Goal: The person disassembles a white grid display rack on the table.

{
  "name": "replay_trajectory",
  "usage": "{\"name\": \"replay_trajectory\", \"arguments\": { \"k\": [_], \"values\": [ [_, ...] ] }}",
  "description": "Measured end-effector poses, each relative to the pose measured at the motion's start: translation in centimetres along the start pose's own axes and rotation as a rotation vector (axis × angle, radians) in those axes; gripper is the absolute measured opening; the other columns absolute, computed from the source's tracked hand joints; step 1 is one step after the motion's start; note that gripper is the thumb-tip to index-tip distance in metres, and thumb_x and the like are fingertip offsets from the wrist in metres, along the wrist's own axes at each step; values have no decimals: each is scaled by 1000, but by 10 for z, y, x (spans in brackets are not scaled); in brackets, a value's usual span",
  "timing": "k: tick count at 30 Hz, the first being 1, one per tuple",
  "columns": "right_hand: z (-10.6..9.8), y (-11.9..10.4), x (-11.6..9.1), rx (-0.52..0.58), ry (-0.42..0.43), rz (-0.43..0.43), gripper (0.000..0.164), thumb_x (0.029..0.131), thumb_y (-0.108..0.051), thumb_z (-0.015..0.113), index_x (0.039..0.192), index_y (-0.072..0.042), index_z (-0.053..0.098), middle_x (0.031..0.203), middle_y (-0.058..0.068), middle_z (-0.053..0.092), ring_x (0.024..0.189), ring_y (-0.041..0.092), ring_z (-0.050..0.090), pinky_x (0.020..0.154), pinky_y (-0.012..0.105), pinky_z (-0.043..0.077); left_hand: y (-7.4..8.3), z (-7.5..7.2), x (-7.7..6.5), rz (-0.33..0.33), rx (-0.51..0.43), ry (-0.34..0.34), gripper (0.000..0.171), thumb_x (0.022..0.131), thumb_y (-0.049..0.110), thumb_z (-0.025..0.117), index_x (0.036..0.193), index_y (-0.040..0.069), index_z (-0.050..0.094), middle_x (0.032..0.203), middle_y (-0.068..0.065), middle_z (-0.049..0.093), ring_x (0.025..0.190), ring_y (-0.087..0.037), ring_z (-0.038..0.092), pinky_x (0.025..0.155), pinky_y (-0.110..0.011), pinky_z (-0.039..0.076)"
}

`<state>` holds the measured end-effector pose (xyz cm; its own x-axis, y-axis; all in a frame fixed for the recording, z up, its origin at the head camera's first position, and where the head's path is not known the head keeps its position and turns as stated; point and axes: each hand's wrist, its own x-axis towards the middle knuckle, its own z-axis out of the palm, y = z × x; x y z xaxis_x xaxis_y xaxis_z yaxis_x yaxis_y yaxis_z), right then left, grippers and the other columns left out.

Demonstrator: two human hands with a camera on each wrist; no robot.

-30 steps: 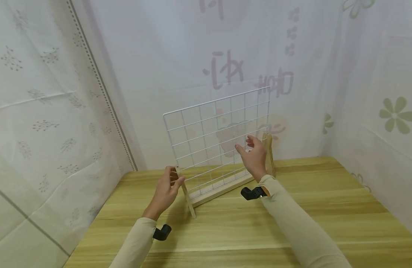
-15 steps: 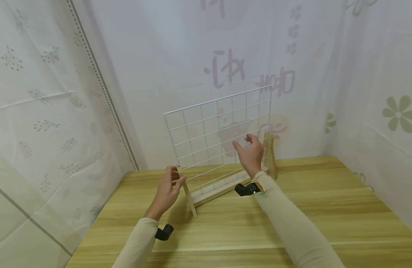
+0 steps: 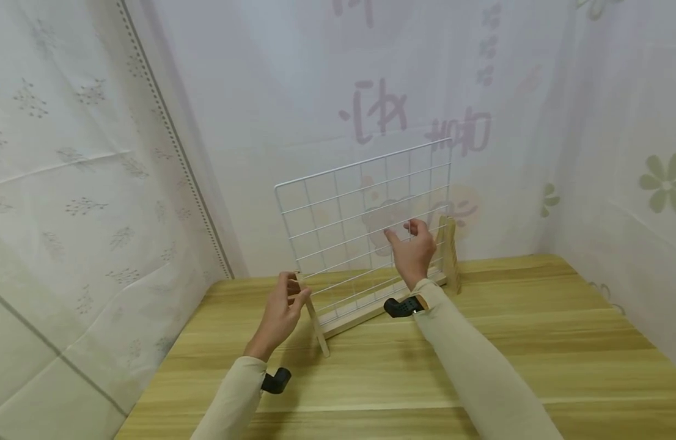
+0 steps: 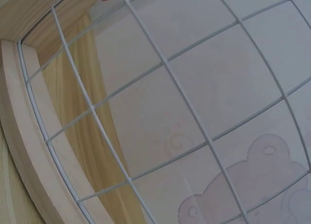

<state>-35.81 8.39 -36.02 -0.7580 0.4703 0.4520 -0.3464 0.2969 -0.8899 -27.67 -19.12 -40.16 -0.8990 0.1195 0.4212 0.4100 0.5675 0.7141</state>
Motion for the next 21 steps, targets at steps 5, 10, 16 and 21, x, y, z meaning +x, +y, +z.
{"name": "replay_trajectory", "arguments": {
  "k": [5,10,16,21],
  "values": [
    [1,4,1,37,28,-38,47,82,-25,84,117,-1,65,115,19,70,109,34,60,95,50,45,-1,1,1,10,26,-5,38,104,21,56,136,3,42,116,-18,60,112,-35,63,92,-52,57],
    [2,6,1,58,35,-50,48,82,-25,84,119,0,67,115,23,69,107,35,61,95,49,47,-3,2,0,27,63,6,44,105,23,55,141,2,40,114,-17,60,110,-33,62,85,-50,58],
    [1,5,3,68,45,-54,51,83,-24,85,125,1,68,114,25,69,107,35,61,98,50,48,-4,4,-1,84,105,16,49,106,25,53,144,-3,37,114,-20,58,110,-36,61,77,-44,58],
    [-1,-7,9,100,51,-56,56,81,-26,85,127,0,67,115,25,70,106,36,62,93,49,52,-4,2,-1,60,95,6,50,106,27,52,145,-1,37,115,-18,58,112,-34,60,79,-44,57]
  ]
}}
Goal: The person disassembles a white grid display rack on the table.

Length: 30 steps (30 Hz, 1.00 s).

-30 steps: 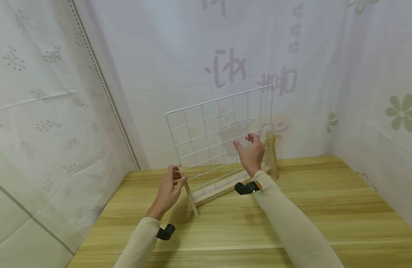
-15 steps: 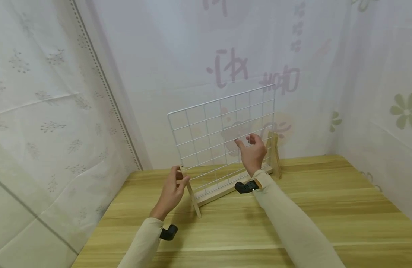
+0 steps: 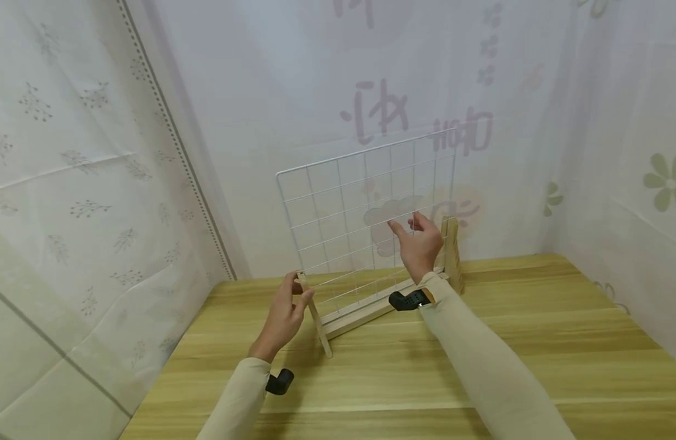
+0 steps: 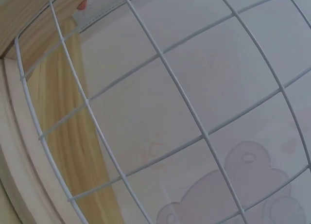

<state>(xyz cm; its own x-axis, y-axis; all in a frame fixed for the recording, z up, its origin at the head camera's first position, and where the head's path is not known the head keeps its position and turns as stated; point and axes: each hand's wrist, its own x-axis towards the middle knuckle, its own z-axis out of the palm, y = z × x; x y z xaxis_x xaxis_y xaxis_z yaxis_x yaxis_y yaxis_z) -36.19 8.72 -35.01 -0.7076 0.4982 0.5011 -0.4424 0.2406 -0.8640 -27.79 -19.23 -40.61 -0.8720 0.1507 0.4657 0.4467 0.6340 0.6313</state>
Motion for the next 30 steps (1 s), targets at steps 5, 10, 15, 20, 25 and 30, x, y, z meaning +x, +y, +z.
{"name": "replay_trajectory", "arguments": {
  "k": [5,10,15,20,25,30],
  "values": [
    [0,-11,4,15,-11,7,57,80,-26,86,127,0,67,115,23,70,106,35,62,92,47,52,0,-1,-1,-11,-20,3,51,106,26,53,146,-1,37,115,-18,59,110,-33,60,79,-42,57],
    [1,-18,7,-3,-5,-3,56,80,-26,87,127,-1,68,112,21,71,105,33,62,94,47,51,0,1,-1,3,-28,18,48,105,22,54,145,-1,39,114,-19,60,109,-33,61,77,-42,57],
    [-1,-23,12,-20,15,-15,56,79,-27,87,125,0,69,111,21,72,104,33,63,92,46,51,1,2,-1,15,-22,22,49,106,23,53,145,-2,38,114,-19,59,110,-34,61,77,-42,57],
    [-2,-33,18,-19,19,-12,56,79,-27,87,124,0,69,111,21,72,103,32,62,91,45,50,0,4,-1,31,-12,22,52,106,23,52,146,-6,35,114,-21,58,112,-37,60,77,-44,58],
    [-1,-46,27,-10,14,-23,55,80,-28,86,124,-1,69,111,20,71,105,31,62,94,44,50,0,3,1,15,-31,20,54,106,23,52,147,-7,34,116,-22,58,112,-38,60,78,-47,59],
    [-1,-56,33,-1,7,-23,49,80,-29,86,119,-2,72,108,19,70,105,34,62,94,43,50,0,2,1,6,-40,19,53,106,23,52,147,-6,35,117,-22,60,111,-37,60,79,-49,59]
  ]
}}
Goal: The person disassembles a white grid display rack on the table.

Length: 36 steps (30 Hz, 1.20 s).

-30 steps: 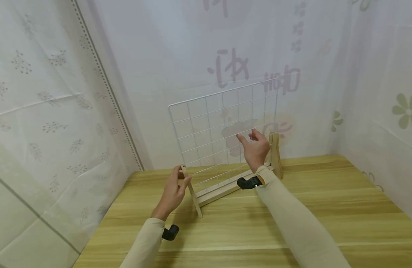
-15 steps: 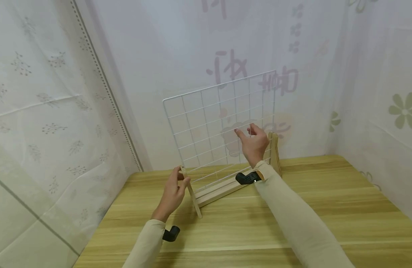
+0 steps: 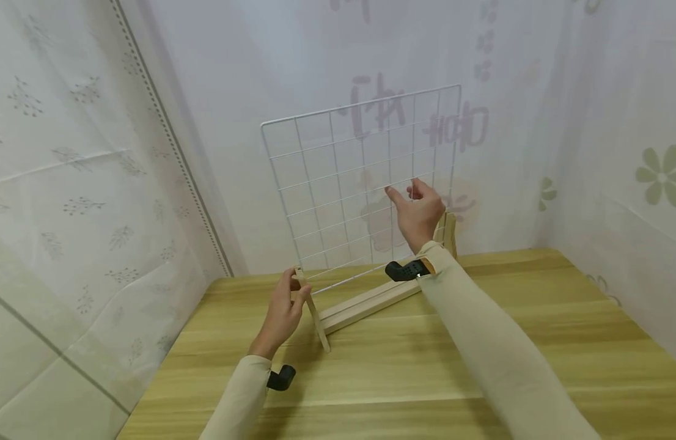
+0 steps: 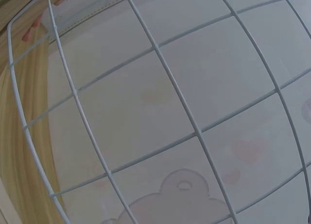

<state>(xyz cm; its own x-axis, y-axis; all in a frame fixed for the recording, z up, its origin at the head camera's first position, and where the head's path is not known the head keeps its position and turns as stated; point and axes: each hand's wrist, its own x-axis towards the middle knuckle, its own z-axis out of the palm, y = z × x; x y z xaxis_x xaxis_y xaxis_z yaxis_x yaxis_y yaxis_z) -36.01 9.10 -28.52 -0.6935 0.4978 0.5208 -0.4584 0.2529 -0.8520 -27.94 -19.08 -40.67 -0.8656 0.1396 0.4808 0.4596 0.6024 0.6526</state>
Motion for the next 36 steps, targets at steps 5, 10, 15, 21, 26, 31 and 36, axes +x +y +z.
{"name": "replay_trajectory", "arguments": {
  "k": [5,10,15,21,26,31,36],
  "values": [
    [1,-5,2,-10,11,1,46,79,-29,87,115,-3,74,104,16,69,100,29,61,92,39,49,-2,1,1,19,11,13,51,106,22,53,145,-5,37,114,-21,60,108,-36,61,77,-46,60],
    [1,-11,9,-14,32,-35,38,79,-29,87,103,-2,74,94,11,65,95,30,59,87,36,48,-1,3,1,11,0,10,51,106,25,51,146,-3,35,117,-22,59,111,-37,60,78,-47,60],
    [3,-21,14,-35,48,-46,34,79,-28,87,85,-1,68,85,3,58,89,27,57,81,32,44,0,5,1,-2,-11,2,51,107,26,51,147,-1,35,117,-21,59,111,-36,60,79,-47,60],
    [5,-37,18,-8,5,-62,38,80,-29,87,96,1,71,88,5,58,90,23,54,81,31,43,-1,4,0,8,-25,11,47,106,23,51,145,-1,38,114,-20,60,110,-36,61,78,-46,60],
    [6,-49,23,-32,4,-113,43,80,-33,86,73,-5,55,76,2,48,79,19,46,74,27,35,0,3,1,1,-37,17,42,106,18,53,143,3,41,113,-19,61,109,-35,62,78,-47,60],
    [2,-57,29,-48,16,-146,55,80,-35,86,65,-11,39,68,1,38,74,19,43,71,26,32,0,3,1,16,-22,25,44,105,15,54,143,-2,40,111,-21,61,108,-36,62,76,-47,60],
    [-2,-70,32,-54,15,-169,52,79,-35,87,66,-10,43,69,0,42,81,22,52,74,24,36,0,4,-1,-4,-30,12,47,106,22,52,145,-1,38,113,-20,61,110,-35,61,78,-48,60]
  ]
}}
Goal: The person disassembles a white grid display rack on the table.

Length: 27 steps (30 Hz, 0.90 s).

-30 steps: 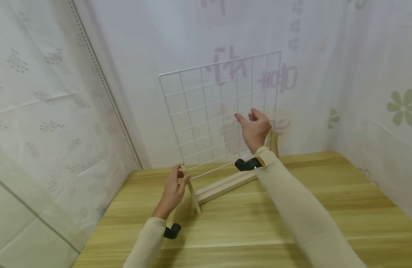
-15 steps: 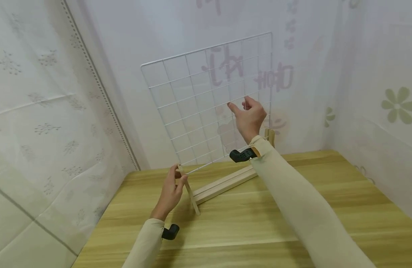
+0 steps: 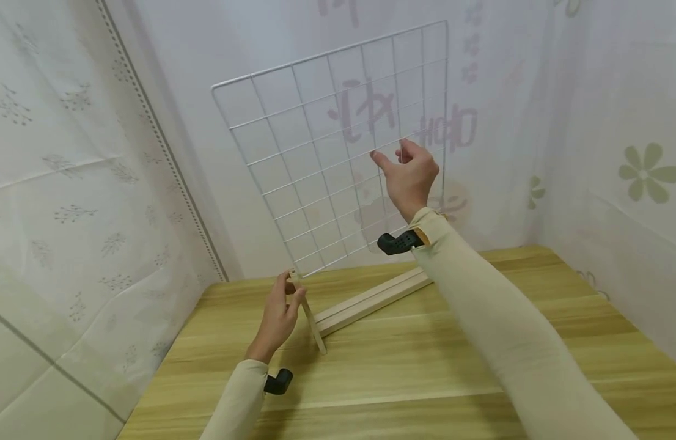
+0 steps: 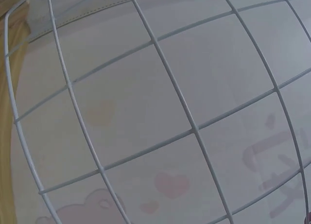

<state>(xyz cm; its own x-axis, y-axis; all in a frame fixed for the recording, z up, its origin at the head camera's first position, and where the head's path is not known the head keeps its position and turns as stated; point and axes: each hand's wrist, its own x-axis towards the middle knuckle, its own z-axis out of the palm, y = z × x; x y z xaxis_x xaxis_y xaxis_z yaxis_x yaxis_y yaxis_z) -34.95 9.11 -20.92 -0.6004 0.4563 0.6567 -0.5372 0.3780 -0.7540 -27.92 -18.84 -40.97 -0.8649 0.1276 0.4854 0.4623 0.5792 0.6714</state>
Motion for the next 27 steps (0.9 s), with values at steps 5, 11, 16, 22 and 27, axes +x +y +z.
{"name": "replay_trajectory", "arguments": {
  "k": [5,11,16,22,27],
  "values": [
    [-6,-14,6,-20,-13,-17,53,79,-35,87,66,-11,42,71,1,45,84,22,55,74,23,37,-1,-1,-3,-27,0,-2,48,106,25,52,146,2,38,113,-19,60,112,-36,61,81,-50,60],
    [-20,-21,13,-36,-5,-9,54,78,-35,87,64,-14,39,71,-2,49,78,14,51,72,21,37,0,-3,-3,-16,5,-2,48,106,25,51,147,3,36,114,-20,61,112,-36,61,82,-51,60],
    [-36,-17,16,-62,-11,-20,56,79,-33,87,64,-12,37,73,1,53,77,14,52,71,22,38,0,-3,-1,-15,6,-5,51,107,25,51,148,1,35,117,-21,60,113,-37,60,83,-52,59],
    [-53,-10,15,-103,-32,-17,41,78,-35,87,70,-11,55,87,8,68,82,12,58,75,21,44,0,-1,-1,-26,1,-12,53,107,25,51,149,0,33,118,-22,59,114,-37,60,83,-53,59],
    [-68,-6,13,-148,-74,1,38,78,-40,86,93,-7,72,96,7,71,86,12,61,80,22,48,1,0,-1,-25,0,-18,53,107,26,51,150,0,33,119,-22,59,114,-38,60,84,-53,59]
  ]
}}
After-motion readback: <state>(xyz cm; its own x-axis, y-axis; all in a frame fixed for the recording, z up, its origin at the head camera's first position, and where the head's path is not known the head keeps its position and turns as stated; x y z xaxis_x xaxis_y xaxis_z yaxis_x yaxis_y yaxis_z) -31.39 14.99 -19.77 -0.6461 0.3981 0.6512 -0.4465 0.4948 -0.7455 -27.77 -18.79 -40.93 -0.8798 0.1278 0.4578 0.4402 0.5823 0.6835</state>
